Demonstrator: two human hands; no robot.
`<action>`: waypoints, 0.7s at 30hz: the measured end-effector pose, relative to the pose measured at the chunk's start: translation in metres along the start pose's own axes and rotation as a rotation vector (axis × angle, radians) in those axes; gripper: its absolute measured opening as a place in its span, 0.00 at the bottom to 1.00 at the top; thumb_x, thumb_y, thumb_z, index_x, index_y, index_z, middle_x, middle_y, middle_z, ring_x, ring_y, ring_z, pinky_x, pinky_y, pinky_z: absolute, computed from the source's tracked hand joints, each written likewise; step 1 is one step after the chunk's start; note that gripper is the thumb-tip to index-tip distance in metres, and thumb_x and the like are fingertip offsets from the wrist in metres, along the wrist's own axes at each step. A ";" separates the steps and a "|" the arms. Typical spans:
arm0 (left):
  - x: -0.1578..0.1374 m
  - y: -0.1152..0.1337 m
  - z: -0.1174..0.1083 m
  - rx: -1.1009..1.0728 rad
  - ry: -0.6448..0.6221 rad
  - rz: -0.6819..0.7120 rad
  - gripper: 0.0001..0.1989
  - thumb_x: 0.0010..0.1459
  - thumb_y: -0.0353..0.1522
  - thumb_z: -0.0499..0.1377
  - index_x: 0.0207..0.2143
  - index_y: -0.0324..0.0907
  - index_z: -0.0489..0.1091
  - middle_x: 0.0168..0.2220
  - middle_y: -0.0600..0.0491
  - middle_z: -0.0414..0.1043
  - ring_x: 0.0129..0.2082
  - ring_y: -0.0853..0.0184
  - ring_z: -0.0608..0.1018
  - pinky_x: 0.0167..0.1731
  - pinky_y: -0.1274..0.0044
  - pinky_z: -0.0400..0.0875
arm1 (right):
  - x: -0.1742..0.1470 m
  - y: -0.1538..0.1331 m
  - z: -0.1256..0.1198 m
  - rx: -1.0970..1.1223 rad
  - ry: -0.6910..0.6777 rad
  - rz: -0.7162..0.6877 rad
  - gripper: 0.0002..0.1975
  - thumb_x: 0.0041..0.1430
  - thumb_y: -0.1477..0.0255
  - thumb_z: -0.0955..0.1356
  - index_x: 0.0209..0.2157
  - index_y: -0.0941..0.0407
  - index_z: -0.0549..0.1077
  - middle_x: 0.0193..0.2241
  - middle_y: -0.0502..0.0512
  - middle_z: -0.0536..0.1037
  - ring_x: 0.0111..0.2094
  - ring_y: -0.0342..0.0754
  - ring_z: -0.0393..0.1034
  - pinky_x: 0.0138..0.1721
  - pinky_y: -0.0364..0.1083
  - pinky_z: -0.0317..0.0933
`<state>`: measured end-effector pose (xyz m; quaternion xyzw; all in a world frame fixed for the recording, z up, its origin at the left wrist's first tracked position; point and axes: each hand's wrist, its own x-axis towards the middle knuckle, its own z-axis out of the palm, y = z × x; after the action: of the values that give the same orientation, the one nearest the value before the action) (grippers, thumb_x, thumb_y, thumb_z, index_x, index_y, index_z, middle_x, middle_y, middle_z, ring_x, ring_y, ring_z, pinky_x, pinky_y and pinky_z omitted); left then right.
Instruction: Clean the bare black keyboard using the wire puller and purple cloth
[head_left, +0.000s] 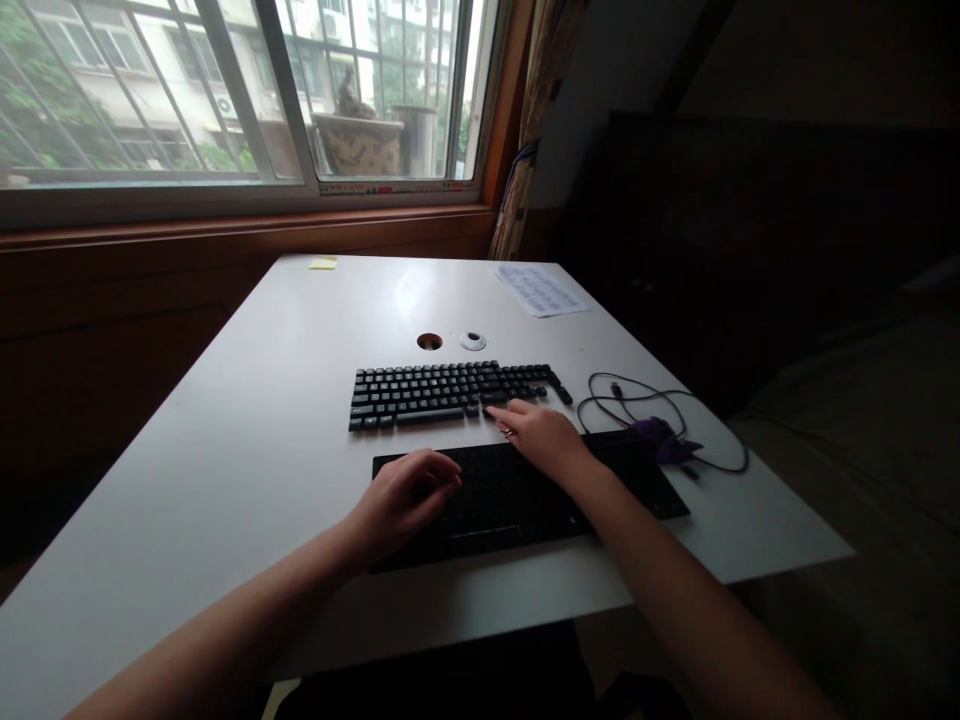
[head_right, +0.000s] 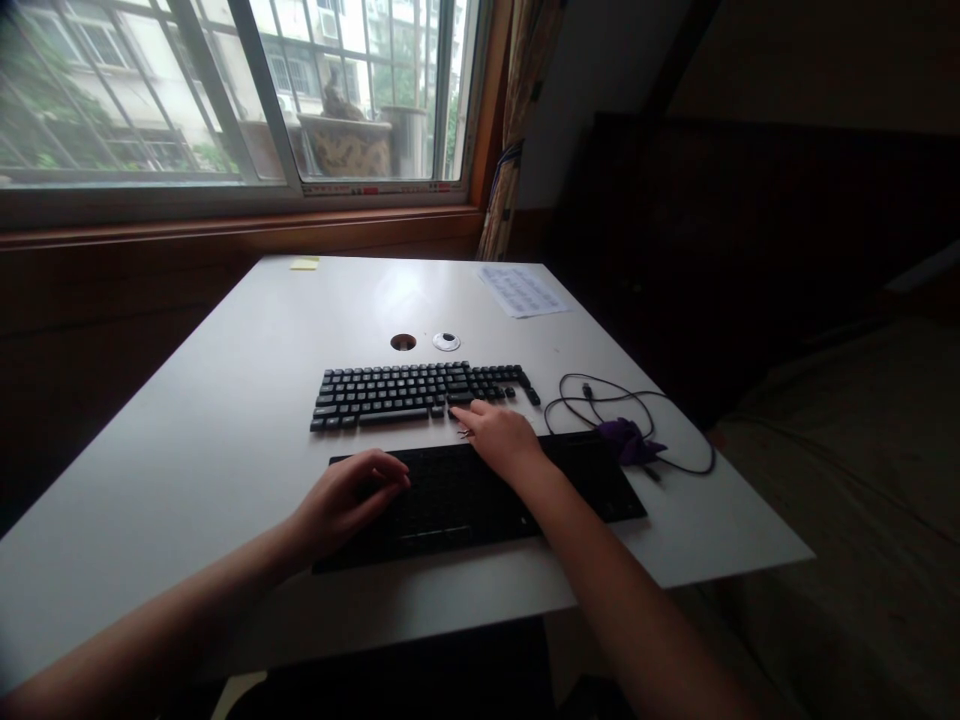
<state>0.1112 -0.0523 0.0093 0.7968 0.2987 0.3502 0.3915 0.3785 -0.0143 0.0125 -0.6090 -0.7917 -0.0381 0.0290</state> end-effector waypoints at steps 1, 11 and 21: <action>0.000 0.000 0.000 0.003 -0.001 0.003 0.07 0.62 0.28 0.58 0.44 0.41 0.71 0.37 0.51 0.78 0.36 0.67 0.79 0.38 0.75 0.73 | 0.000 -0.002 0.000 -0.012 -0.010 0.005 0.19 0.68 0.64 0.61 0.59 0.43 0.70 0.44 0.51 0.78 0.37 0.47 0.73 0.33 0.44 0.59; 0.000 0.000 0.000 0.005 -0.009 0.015 0.09 0.62 0.26 0.57 0.44 0.41 0.70 0.37 0.51 0.78 0.37 0.67 0.79 0.38 0.75 0.73 | 0.002 -0.008 0.001 -0.043 -0.014 0.036 0.20 0.69 0.63 0.58 0.60 0.43 0.68 0.45 0.52 0.78 0.39 0.49 0.74 0.34 0.45 0.60; 0.001 0.000 0.000 -0.003 -0.015 0.003 0.08 0.62 0.27 0.57 0.44 0.41 0.70 0.38 0.50 0.78 0.37 0.67 0.79 0.38 0.75 0.73 | 0.001 -0.010 0.000 -0.023 -0.027 0.054 0.21 0.70 0.62 0.58 0.60 0.44 0.68 0.46 0.53 0.78 0.41 0.49 0.74 0.35 0.45 0.60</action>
<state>0.1119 -0.0520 0.0099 0.7994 0.2941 0.3450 0.3943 0.3688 -0.0162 0.0124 -0.6310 -0.7748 -0.0382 0.0124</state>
